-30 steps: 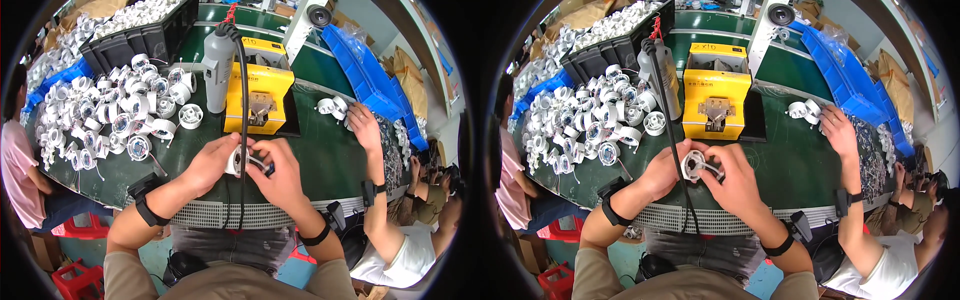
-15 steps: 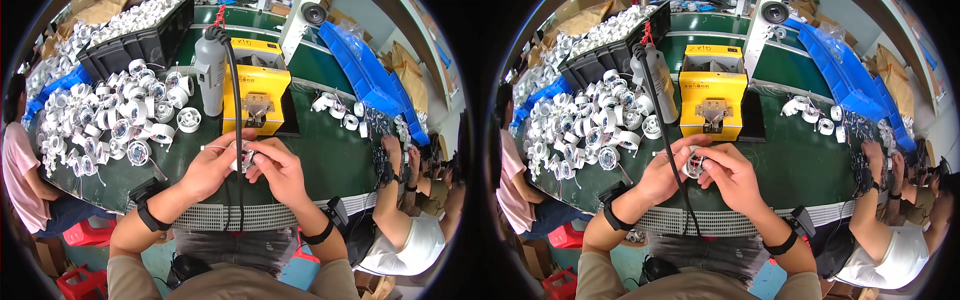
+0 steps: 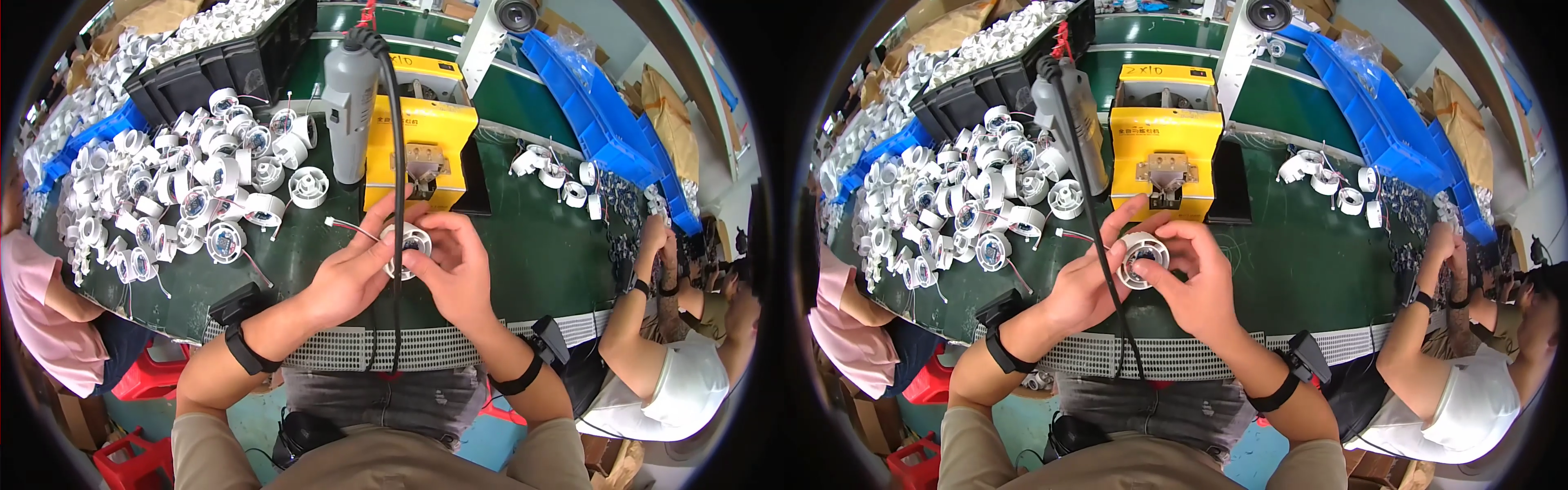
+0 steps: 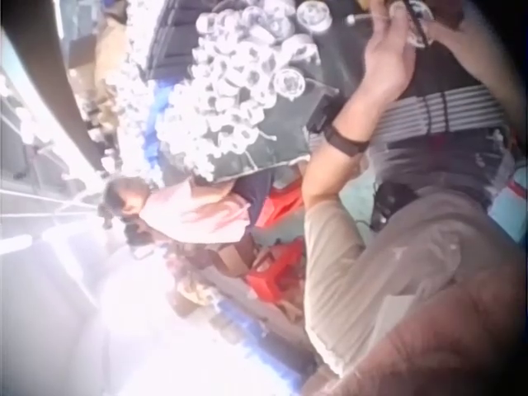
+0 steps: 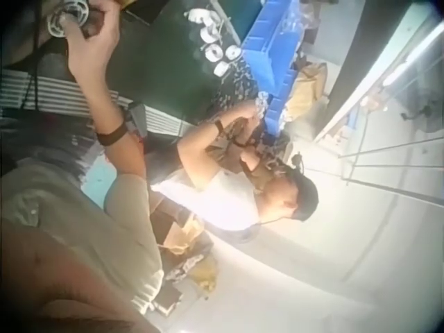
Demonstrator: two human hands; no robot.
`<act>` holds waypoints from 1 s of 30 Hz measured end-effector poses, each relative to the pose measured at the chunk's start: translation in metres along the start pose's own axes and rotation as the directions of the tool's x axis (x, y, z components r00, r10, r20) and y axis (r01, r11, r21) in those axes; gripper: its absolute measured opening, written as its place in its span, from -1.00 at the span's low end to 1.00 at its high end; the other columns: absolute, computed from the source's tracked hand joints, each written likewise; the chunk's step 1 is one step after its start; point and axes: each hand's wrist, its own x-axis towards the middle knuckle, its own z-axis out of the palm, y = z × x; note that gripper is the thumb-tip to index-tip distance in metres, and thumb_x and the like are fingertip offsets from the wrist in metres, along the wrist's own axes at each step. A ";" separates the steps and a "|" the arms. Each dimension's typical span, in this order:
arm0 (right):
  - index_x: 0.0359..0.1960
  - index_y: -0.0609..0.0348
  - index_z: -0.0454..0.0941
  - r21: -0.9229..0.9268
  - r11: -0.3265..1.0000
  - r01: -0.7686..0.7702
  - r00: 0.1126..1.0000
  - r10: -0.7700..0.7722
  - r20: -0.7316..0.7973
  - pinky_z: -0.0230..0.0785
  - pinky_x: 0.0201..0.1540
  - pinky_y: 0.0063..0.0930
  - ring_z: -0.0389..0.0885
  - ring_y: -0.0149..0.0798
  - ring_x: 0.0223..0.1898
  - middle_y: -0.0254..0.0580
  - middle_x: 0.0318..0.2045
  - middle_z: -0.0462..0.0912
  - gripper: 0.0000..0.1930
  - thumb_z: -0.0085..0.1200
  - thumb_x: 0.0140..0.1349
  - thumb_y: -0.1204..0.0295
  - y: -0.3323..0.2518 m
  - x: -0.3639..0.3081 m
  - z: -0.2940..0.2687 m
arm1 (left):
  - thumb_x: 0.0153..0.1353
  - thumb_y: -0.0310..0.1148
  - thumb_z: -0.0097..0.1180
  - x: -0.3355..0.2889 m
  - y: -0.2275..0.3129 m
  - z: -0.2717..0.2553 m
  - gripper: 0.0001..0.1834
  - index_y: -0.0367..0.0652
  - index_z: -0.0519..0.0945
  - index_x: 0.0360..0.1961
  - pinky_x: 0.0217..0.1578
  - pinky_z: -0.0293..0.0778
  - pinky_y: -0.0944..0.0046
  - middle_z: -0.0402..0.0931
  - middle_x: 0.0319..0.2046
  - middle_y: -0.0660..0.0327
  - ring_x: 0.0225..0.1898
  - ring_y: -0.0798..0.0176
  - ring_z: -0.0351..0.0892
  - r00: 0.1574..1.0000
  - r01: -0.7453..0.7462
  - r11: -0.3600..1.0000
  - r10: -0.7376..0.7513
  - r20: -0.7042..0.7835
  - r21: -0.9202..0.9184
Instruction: The person assembles camera components by inserting a circuit board into a white housing, threading wires through the casing, and securing the assembly with a power screwdriver. Each completed unit is set aside on the workbench before the process is repeated with new components.
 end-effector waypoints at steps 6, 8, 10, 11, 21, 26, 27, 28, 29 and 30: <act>-0.30 0.29 0.55 -0.451 0.888 0.092 0.996 -0.072 0.062 0.43 -0.26 -0.59 0.56 -0.43 -0.33 -0.25 -0.32 0.58 -0.90 0.12 0.14 0.65 -0.001 0.011 -0.023 | 0.35 -0.38 -0.05 0.009 -0.001 -0.014 -0.51 -0.26 0.22 0.27 -0.13 0.53 0.36 0.46 -0.09 0.22 -0.10 0.41 0.48 0.987 0.158 0.880 -0.137 -0.081 0.448; -0.37 0.33 0.60 -0.603 0.755 0.256 0.964 -0.246 0.101 0.41 -0.32 -0.56 0.57 -0.35 -0.39 -0.14 -0.38 0.59 -0.94 0.15 0.15 0.58 -0.012 0.020 -0.016 | 0.36 -0.38 -0.07 0.012 0.004 -0.013 -0.57 -0.31 0.29 0.20 -0.20 0.60 0.33 0.50 -0.15 0.20 -0.17 0.39 0.52 0.976 0.213 0.882 -0.179 -0.120 0.420; -0.14 0.30 0.51 -0.706 0.557 0.437 0.866 -0.473 0.163 0.42 -0.18 -0.45 0.58 -0.28 -0.25 -0.12 -0.29 0.59 -0.72 0.20 0.10 0.53 -0.021 0.037 0.000 | 0.36 -0.40 -0.12 0.013 0.004 -0.009 -0.62 -0.41 0.34 0.12 -0.18 0.65 0.27 0.50 -0.16 0.11 -0.17 0.31 0.55 0.972 0.222 0.885 -0.169 -0.162 0.409; -0.02 0.28 0.45 -0.708 0.593 0.383 0.882 -0.463 0.089 0.42 -0.09 -0.40 0.58 -0.28 -0.16 -0.16 -0.23 0.60 -0.60 0.22 0.08 0.51 -0.021 0.044 0.018 | 0.36 -0.40 -0.12 0.012 0.005 -0.010 -0.62 -0.41 0.34 0.12 -0.18 0.65 0.27 0.50 -0.16 0.11 -0.17 0.31 0.55 0.973 0.221 0.884 -0.167 -0.162 0.412; 0.20 0.40 0.05 -0.142 0.756 0.639 0.754 -0.652 -0.079 0.39 -0.41 -0.49 0.48 -0.36 -0.58 -0.23 -0.55 0.45 -0.46 -0.11 0.22 0.46 -0.031 0.084 0.051 | 0.37 -0.39 -0.17 0.009 -0.009 -0.027 -0.59 -0.45 0.29 0.15 -0.19 0.64 0.27 0.44 -0.07 0.08 -0.14 0.26 0.54 0.928 0.289 0.856 -0.140 -0.346 0.428; 0.11 0.38 0.15 -0.259 0.791 0.554 0.767 -0.606 -0.212 0.25 -0.60 -0.51 0.33 -0.39 -0.72 -0.24 -0.69 0.37 -0.59 -0.11 0.28 0.47 -0.041 0.099 0.030 | 0.40 -0.39 -0.18 0.008 -0.008 -0.026 -0.57 -0.40 0.22 0.21 -0.17 0.63 0.30 0.45 -0.10 0.11 -0.18 0.27 0.58 0.904 0.346 0.821 -0.162 -0.396 0.455; 0.09 0.37 0.17 -0.241 0.804 0.543 0.772 -0.591 -0.233 0.24 -0.61 -0.50 0.33 -0.39 -0.73 -0.25 -0.72 0.35 -0.61 -0.09 0.29 0.46 -0.038 0.101 0.031 | 0.40 -0.39 -0.18 0.008 -0.008 -0.026 -0.57 -0.40 0.22 0.21 -0.17 0.63 0.30 0.45 -0.10 0.11 -0.18 0.27 0.58 0.904 0.346 0.821 -0.163 -0.396 0.453; 0.06 0.36 0.19 -0.222 0.817 0.532 0.778 -0.575 -0.254 0.23 -0.62 -0.50 0.33 -0.39 -0.73 -0.27 -0.74 0.34 -0.64 -0.08 0.29 0.46 -0.035 0.102 0.032 | 0.40 -0.39 -0.18 0.008 -0.008 -0.026 -0.58 -0.39 0.22 0.21 -0.17 0.63 0.30 0.45 -0.10 0.11 -0.20 0.26 0.59 0.899 0.358 0.822 -0.175 -0.402 0.443; 0.06 0.36 0.19 -0.222 0.818 0.530 0.778 -0.574 -0.256 0.23 -0.62 -0.50 0.33 -0.39 -0.73 -0.27 -0.74 0.34 -0.64 -0.08 0.29 0.46 -0.034 0.103 0.032 | 0.40 -0.39 -0.18 0.008 -0.007 -0.026 -0.58 -0.39 0.23 0.21 -0.18 0.63 0.31 0.46 -0.10 0.11 -0.22 0.26 0.59 0.893 0.370 0.822 -0.188 -0.408 0.433; 0.05 0.35 0.20 -0.225 0.814 0.535 0.774 -0.579 -0.256 0.23 -0.62 -0.50 0.32 -0.39 -0.74 -0.26 -0.74 0.34 -0.65 -0.08 0.29 0.46 -0.033 0.104 0.033 | 0.40 -0.39 -0.18 0.008 -0.007 -0.026 -0.58 -0.39 0.23 0.21 -0.18 0.63 0.31 0.46 -0.10 0.11 -0.22 0.26 0.59 0.892 0.373 0.822 -0.188 -0.412 0.432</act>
